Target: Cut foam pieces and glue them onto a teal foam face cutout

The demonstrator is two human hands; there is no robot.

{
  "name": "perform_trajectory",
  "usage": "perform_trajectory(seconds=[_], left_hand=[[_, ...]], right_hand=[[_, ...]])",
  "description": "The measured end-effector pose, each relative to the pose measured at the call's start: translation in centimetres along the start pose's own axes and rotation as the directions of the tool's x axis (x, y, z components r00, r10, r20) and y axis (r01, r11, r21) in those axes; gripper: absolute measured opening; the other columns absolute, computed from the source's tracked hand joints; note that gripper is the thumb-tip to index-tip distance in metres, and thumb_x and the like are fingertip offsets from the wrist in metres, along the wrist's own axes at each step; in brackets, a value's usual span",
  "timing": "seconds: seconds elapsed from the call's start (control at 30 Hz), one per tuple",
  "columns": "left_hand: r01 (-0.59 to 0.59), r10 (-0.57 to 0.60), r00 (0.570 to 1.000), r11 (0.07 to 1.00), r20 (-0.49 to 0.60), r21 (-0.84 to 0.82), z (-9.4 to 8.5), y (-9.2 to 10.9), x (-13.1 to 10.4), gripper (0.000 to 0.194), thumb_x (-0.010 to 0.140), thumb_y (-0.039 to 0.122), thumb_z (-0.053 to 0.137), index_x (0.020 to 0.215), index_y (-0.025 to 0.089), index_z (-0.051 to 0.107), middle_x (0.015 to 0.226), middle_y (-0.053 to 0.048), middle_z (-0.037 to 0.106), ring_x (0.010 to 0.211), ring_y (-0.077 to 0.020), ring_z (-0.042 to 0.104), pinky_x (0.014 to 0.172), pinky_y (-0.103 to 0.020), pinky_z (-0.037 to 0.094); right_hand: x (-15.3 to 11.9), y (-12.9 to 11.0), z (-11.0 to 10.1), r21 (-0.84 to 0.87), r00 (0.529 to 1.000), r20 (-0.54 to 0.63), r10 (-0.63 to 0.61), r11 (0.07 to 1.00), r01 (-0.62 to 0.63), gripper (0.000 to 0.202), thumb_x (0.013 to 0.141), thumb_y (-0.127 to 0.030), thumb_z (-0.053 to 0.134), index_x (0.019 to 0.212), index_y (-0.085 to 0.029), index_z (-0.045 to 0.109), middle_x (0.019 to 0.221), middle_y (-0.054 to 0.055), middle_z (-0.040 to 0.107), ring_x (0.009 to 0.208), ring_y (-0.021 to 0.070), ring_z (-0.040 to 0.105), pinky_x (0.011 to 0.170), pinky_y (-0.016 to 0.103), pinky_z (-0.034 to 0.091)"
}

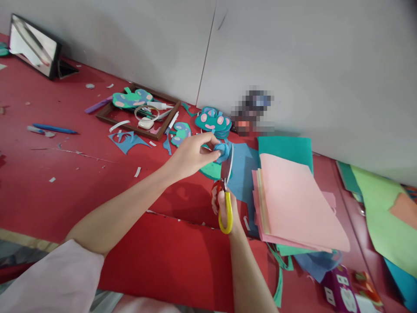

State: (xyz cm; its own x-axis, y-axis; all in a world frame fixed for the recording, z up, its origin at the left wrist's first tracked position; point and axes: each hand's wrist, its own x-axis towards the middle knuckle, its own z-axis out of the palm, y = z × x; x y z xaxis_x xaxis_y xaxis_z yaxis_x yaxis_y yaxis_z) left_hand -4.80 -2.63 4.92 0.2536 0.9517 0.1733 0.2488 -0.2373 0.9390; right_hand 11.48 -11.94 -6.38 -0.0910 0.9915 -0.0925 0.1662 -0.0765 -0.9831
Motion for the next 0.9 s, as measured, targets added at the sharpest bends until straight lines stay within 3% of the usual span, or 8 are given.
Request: perform_trajectory(seconds=[0.23, 0.9], left_hand=[[-0.001, 0.001, 1.000, 1.000, -0.005, -0.005, 0.0, -0.2, 0.1, 0.008, 0.076, 0.019, 0.059, 0.078, 0.016, 0.052, 0.082, 0.001, 0.062, 0.057, -0.0043, 0.054, 0.055, -0.017, 0.042], [-0.014, 0.015, 1.000, 0.999, -0.019, 0.028, 0.0, -0.3, 0.2, 0.006, 0.077, 0.017, 0.059, 0.081, 0.016, 0.055, 0.082, 0.000, 0.063, 0.059, -0.0049, 0.055, 0.054, -0.016, 0.044]], right_hand=[[-0.2, -0.9, 0.1, 0.092, 0.999, 0.003, 0.047, 0.995, -0.047, 0.040, 0.084, -0.060, 0.044, 0.080, -0.020, 0.044, 0.052, -0.008, 0.035, 0.037, 0.0045, 0.030, 0.035, 0.019, 0.024], [0.0, -0.7, 0.0, -0.025, 1.000, -0.011, -0.011, 1.000, 0.010, 0.043, 0.084, -0.063, 0.041, 0.078, -0.021, 0.045, 0.051, -0.007, 0.038, 0.038, 0.0069, 0.035, 0.038, 0.021, 0.027]])
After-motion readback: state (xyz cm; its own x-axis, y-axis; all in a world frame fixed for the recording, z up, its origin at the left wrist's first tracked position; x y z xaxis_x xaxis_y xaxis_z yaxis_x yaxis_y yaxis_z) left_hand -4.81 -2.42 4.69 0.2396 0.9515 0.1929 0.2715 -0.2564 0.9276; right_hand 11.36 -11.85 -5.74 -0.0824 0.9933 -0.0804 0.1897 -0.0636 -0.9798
